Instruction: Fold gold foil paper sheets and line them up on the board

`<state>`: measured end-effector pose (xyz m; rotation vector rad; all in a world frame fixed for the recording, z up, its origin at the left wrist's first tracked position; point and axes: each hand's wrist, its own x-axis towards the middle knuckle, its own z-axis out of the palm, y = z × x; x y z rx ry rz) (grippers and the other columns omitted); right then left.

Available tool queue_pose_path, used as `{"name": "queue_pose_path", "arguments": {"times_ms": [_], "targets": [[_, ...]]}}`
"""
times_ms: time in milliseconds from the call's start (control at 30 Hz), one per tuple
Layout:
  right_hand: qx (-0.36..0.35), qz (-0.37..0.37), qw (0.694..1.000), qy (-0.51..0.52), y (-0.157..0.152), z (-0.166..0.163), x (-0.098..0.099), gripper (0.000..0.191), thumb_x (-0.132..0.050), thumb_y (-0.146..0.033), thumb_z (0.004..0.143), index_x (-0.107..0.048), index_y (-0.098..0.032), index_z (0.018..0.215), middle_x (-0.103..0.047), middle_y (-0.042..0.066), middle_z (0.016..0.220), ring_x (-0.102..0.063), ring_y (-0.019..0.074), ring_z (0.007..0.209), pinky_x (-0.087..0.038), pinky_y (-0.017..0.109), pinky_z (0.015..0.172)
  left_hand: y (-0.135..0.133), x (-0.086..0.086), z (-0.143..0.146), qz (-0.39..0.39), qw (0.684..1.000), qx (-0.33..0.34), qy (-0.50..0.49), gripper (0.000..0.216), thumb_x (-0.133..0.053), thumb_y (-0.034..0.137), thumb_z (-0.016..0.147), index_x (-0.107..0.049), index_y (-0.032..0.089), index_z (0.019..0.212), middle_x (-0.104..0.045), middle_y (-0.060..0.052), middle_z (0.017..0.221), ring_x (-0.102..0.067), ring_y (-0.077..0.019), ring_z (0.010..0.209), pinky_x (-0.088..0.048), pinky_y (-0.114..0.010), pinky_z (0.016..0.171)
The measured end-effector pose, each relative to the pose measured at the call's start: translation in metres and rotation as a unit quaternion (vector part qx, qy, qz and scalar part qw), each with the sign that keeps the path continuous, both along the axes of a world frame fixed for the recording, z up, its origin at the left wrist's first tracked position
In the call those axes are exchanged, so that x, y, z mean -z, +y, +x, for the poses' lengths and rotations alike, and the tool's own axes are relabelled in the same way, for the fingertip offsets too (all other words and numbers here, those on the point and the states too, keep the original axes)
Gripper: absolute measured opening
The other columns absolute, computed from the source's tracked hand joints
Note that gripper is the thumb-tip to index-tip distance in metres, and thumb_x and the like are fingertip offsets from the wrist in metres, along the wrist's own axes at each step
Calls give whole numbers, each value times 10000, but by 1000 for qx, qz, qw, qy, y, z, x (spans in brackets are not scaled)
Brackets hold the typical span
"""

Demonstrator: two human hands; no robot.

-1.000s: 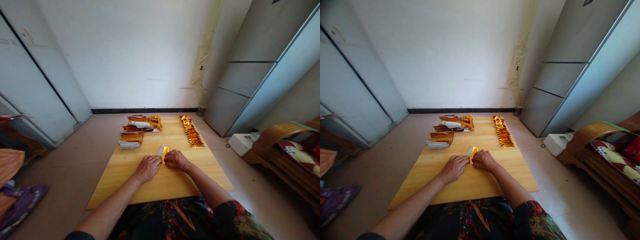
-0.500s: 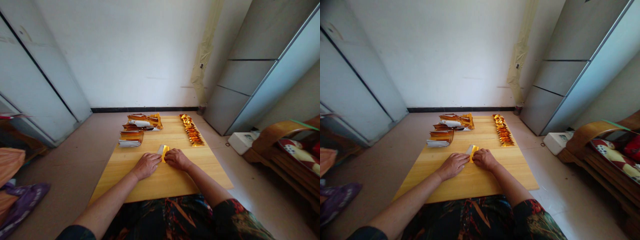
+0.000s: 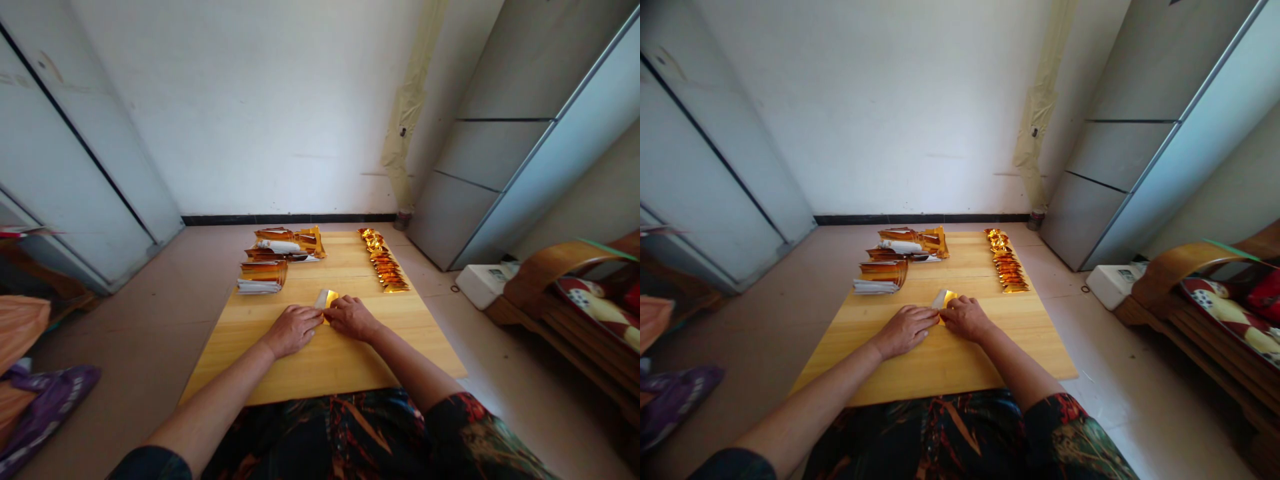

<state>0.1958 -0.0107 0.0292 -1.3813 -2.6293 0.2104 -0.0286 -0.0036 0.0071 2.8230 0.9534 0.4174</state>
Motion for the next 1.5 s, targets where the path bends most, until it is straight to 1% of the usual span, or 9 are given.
{"name": "queue_pose_path", "arguments": {"times_ms": [100, 300, 567, 833, 1067, 1167, 1267, 1400, 1500], "targets": [[3, -1, 1000, -25, -2, -3, -3, 283, -497, -335, 893, -606, -343, 1154, -601, 43, 1109, -473, 208, 1012, -345, 326, 853, 0, 1, 0, 1, 1000, -3, -2, 403, -510, 225, 844, -552, 307, 1236, -562, -21, 1308, -497, -177, 1208, -368, -362, 1005], [9, 2, 1000, -20, -3, -4, -1, 271, -488, -339, 902, -606, -344, 1146, -588, 42, 1104, -456, 211, 1009, -340, 336, 857, 1, 0, -5, 4, 1000, 1, 2, 381, -507, 258, 851, -557, 316, 1224, -546, -25, 1326, -496, -181, 1208, -347, -383, 1003], [12, 6, 998, -55, -4, -6, 0, 271, -431, -361, 930, -584, -345, 1154, -578, 37, 1122, -451, 208, 1013, -342, 333, 846, -2, -2, -18, 3, 1000, 2, 0, 389, -559, 304, 791, -602, 276, 1176, -549, -56, 1320, -509, -240, 1191, -346, -437, 1006], [8, 13, 999, -52, -3, -5, 0, 274, -419, -380, 935, -587, -353, 1149, -584, 36, 1123, -462, 212, 1004, -347, 336, 829, -5, -3, -7, 10, 999, -14, -41, 454, -573, 279, 763, -566, 234, 1215, -578, -68, 1282, -488, -242, 1209, -343, -437, 1014], [-1, 12, 999, -39, 1, -3, 0, 263, -468, -359, 911, -600, -353, 1138, -588, 35, 1133, -473, 217, 1015, -357, 345, 823, -5, -4, 1, 32, 999, 4, -28, 317, -565, 276, 789, -616, 225, 1097, -620, -60, 1188, -557, -205, 1089, -377, -392, 958], [-22, -2, 1000, -20, 7, 3, 1, 253, -507, -346, 889, -620, -363, 1114, -595, 22, 1145, -497, 208, 1000, -362, 333, 814, -3, -7, 10, 52, 999, -12, 0, 169, -521, 265, 838, -648, 219, 939, -665, -39, 1036, -590, -183, 979, -399, -367, 876], [-52, -17, 998, 20, 15, 13, 4, 225, -544, -320, 861, -656, -335, 1055, -621, 13, 1118, -528, 192, 972, -368, 316, 816, -2, -10, 19, 72, 996, -31, 32, 172, -489, 234, 861, -633, 197, 776, -665, -24, 860, -596, -169, 856, -403, -355, 811], [-97, -11, 992, 83, 21, 21, 12, 180, -640, -315, 789, -685, -290, 961, -647, 12, 1076, -551, 188, 981, -368, 303, 834, 1, -9, 21, 93, 995, -15, 42, 157, -488, 194, 850, -608, 185, 749, -633, -25, 798, -577, -160, 791, -411, -324, 759], [-97, 9, 989, 110, 22, 20, 18, 166, -667, -312, 773, -686, -262, 930, -654, 18, 1052, -560, 180, 959, -367, 292, 823, 2, -6, 18, 90, 995, -5, 33, 154, -480, 175, 850, -602, 185, 758, -616, -26, 803, -563, -147, 752, -417, -290, 712]]}}
